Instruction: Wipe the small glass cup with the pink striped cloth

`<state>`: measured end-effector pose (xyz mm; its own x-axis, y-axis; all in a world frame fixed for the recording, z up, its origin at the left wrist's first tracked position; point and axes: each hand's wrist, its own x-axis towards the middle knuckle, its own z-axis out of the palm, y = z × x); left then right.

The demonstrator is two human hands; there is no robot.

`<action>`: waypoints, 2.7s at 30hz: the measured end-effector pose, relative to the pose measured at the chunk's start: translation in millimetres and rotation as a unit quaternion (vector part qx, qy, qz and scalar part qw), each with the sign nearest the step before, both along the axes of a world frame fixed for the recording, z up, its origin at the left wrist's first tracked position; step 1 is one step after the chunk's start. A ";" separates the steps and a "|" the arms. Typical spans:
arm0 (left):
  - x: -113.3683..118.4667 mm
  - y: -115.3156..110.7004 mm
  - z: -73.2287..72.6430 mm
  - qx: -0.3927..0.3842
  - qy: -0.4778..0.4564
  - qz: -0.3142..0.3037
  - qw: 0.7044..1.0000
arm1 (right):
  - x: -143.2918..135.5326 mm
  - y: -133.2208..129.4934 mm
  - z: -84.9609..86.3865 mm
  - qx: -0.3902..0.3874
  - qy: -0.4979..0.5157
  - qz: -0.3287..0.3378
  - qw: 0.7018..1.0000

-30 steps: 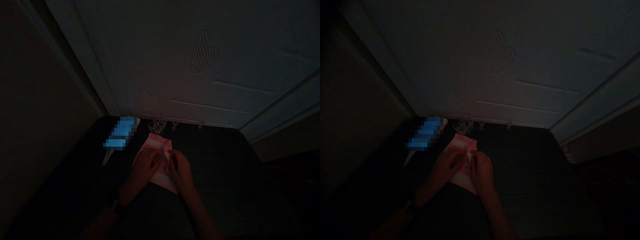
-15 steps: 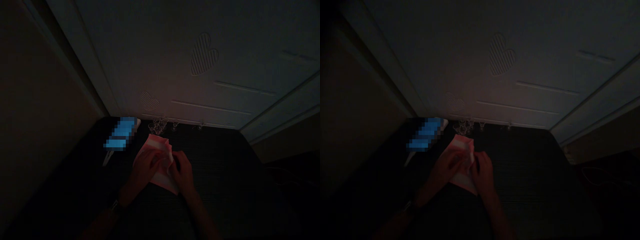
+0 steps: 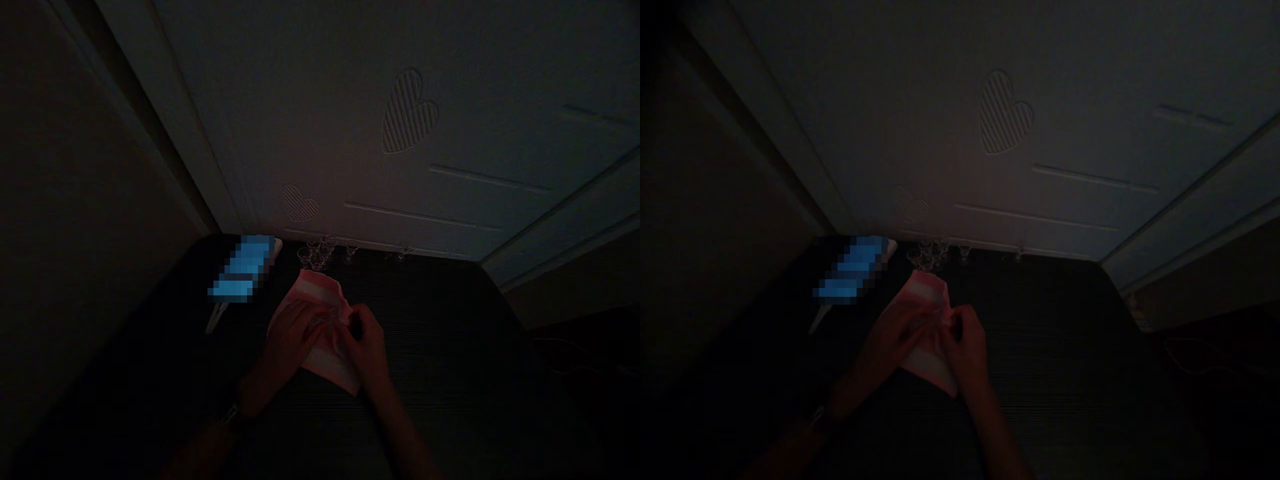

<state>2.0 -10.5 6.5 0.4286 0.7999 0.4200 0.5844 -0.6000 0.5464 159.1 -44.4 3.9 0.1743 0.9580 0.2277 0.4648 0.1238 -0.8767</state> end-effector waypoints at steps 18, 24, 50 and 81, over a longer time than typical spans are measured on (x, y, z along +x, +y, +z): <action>2.0 -2.5 1.3 0.011 0.008 0.005 1.000 | 5.9 0.0 2.9 -0.018 0.082 -0.034 0.996; 1.5 -4.5 5.0 -0.004 -0.014 0.012 1.000 | 6.2 1.2 -1.2 -0.011 0.055 -0.052 0.997; -0.7 -4.7 -4.2 0.064 0.045 -0.027 0.997 | 3.4 -1.5 -0.3 0.037 -0.140 0.009 0.989; 5.3 -6.8 4.5 -0.050 -0.027 -0.055 0.997 | 3.9 -0.8 0.5 0.041 -0.179 0.029 0.983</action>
